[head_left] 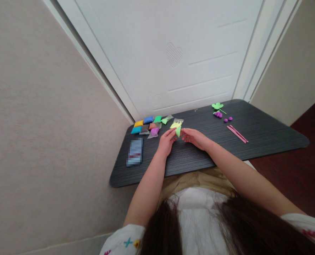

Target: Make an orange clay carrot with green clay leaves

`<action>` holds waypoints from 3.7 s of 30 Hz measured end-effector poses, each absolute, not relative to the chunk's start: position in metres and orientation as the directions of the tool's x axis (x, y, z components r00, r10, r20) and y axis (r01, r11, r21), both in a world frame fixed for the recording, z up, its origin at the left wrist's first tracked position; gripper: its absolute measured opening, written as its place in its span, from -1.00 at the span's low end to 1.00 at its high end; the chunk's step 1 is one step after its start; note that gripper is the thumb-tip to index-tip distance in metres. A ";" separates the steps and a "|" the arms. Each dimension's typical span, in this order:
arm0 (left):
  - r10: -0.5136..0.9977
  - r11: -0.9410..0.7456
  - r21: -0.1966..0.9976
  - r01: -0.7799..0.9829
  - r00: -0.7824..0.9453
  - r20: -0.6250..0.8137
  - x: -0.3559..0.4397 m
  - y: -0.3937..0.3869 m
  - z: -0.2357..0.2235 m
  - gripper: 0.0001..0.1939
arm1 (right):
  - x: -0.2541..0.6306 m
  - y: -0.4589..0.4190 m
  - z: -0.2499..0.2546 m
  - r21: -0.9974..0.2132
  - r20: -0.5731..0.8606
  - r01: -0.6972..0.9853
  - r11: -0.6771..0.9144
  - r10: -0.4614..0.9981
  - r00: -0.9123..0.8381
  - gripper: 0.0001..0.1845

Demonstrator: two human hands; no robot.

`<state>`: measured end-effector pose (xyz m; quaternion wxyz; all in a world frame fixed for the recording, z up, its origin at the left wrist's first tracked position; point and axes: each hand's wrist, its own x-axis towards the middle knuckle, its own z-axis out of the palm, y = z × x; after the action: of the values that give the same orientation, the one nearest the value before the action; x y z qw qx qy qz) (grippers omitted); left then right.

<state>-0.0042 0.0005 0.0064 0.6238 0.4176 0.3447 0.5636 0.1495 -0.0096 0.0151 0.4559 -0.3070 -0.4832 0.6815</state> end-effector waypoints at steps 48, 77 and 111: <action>0.958 0.022 0.969 -0.246 0.284 0.050 -0.002 -0.001 0.001 -0.65 | 0.147 -0.005 -0.002 -0.746 0.512 0.388 0.542 0.838 -0.187 -0.73; 0.958 0.119 0.908 -0.402 0.286 0.001 -0.005 -0.004 0.008 -0.77 | 0.147 -0.013 0.007 -0.656 0.624 0.447 0.608 0.770 -0.133 -0.86; 0.929 0.191 0.878 -0.439 0.369 -0.017 -0.007 -0.004 0.008 -0.81 | 0.147 -0.011 0.004 -0.708 0.557 0.413 0.572 0.813 -0.171 -0.88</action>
<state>-0.0071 -0.0040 0.0080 0.7140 0.4182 0.2929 0.4791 0.1470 -0.0105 0.0043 0.4920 -0.4154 -0.7376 0.2031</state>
